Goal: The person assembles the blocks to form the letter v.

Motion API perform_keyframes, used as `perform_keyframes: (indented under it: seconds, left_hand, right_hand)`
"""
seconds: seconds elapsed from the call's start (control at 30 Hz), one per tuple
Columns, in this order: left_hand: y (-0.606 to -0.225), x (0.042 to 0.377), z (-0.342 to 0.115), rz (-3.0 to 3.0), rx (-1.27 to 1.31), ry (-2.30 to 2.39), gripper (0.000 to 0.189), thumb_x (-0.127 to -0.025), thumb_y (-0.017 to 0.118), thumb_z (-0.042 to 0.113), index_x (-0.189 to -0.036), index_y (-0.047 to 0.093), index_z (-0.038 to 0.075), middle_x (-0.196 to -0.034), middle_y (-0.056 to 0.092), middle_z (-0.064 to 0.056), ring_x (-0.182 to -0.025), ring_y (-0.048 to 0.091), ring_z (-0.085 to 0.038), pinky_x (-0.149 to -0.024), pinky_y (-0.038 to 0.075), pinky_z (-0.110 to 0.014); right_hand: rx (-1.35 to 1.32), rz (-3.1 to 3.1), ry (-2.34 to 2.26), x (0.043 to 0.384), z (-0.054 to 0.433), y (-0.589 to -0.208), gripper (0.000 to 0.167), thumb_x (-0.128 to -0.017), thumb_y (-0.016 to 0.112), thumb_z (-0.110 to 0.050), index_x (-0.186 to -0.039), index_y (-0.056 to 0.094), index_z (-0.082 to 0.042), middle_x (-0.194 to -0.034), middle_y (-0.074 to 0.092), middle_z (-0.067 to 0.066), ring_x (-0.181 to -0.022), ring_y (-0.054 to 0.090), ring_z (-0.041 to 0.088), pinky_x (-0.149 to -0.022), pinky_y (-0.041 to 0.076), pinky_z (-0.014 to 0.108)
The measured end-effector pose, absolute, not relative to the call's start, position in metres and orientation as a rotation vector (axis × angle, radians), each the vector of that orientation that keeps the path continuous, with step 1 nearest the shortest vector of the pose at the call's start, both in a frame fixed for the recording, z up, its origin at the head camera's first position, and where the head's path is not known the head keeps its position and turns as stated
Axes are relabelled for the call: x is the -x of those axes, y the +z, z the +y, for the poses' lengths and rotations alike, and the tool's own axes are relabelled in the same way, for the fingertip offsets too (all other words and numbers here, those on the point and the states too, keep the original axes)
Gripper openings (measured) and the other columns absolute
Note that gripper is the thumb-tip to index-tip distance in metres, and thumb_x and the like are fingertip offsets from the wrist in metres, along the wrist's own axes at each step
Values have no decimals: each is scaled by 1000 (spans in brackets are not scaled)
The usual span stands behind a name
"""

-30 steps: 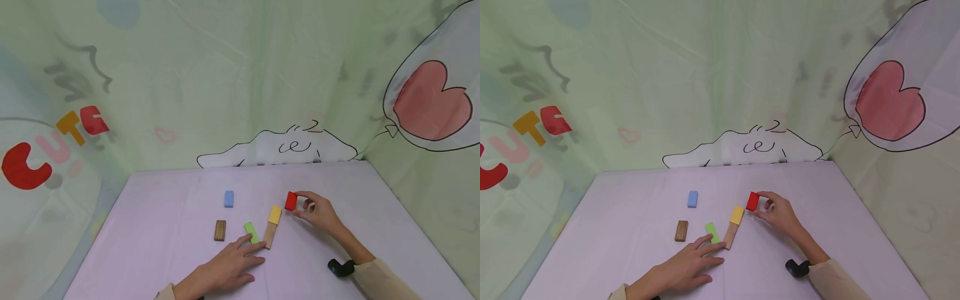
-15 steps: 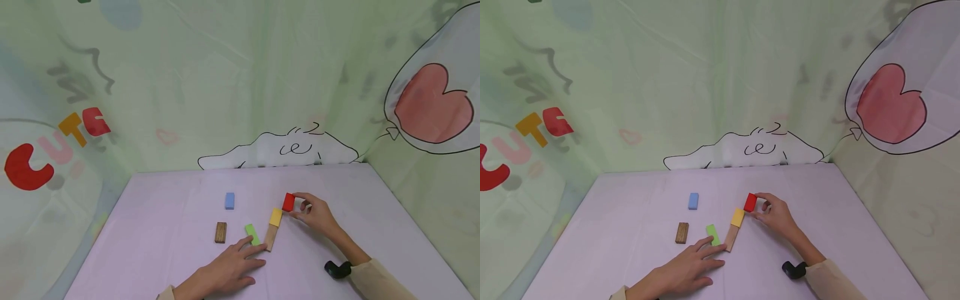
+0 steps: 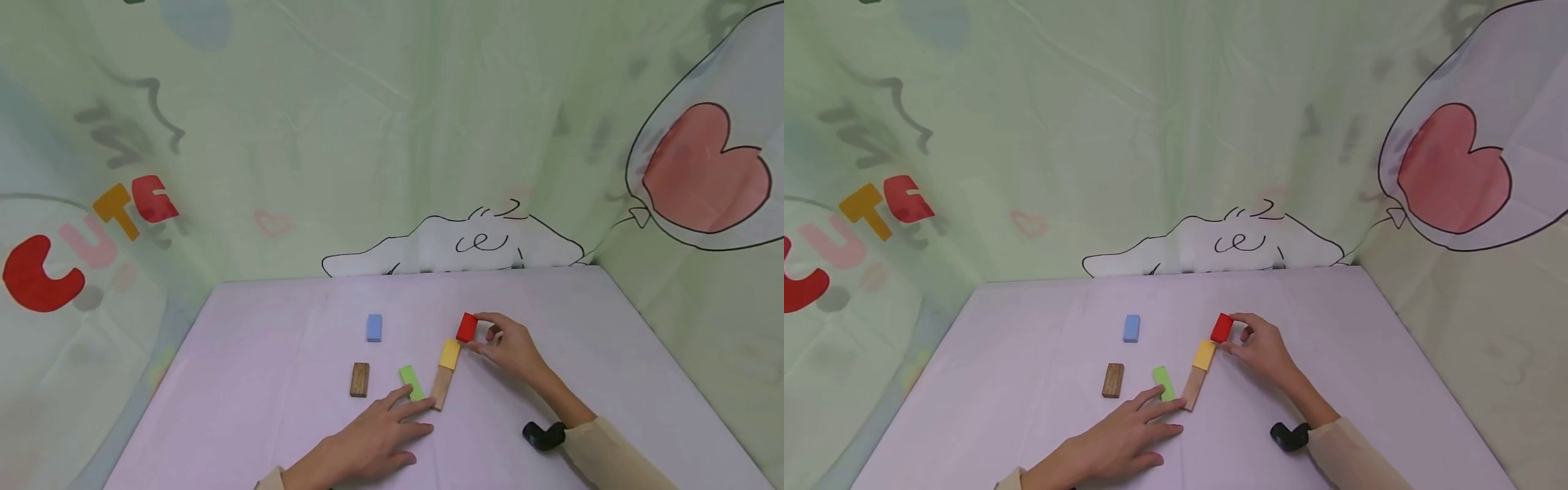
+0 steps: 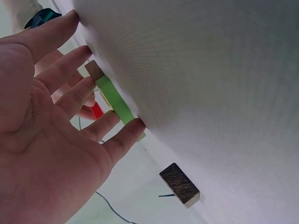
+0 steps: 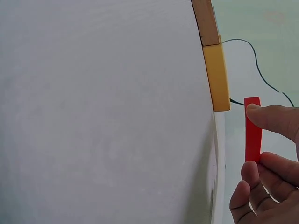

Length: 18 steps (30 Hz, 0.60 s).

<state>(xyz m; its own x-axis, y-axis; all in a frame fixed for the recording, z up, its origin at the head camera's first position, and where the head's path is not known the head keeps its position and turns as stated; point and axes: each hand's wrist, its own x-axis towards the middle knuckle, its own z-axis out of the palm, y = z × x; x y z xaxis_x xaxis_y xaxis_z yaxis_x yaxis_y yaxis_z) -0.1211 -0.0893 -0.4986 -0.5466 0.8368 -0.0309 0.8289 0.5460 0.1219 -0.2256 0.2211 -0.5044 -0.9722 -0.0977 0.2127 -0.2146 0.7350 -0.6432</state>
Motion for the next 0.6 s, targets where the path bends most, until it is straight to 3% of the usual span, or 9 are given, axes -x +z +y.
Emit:
perform_keyframes:
  seconds: [0.6]
  left_hand:
    - [-495, 120, -89, 2656, -1399, 162, 52, -104, 64, 46, -154, 56, 33, -175, 31, 8, -159, 35, -34, -121, 46, -46]
  right_hand:
    - [-226, -2840, 1051, 234, 214, -506, 61, -84, 89, -17, -138, 65, -2, -90, 64, 10, -80, 55, 19, -61, 44, 21]
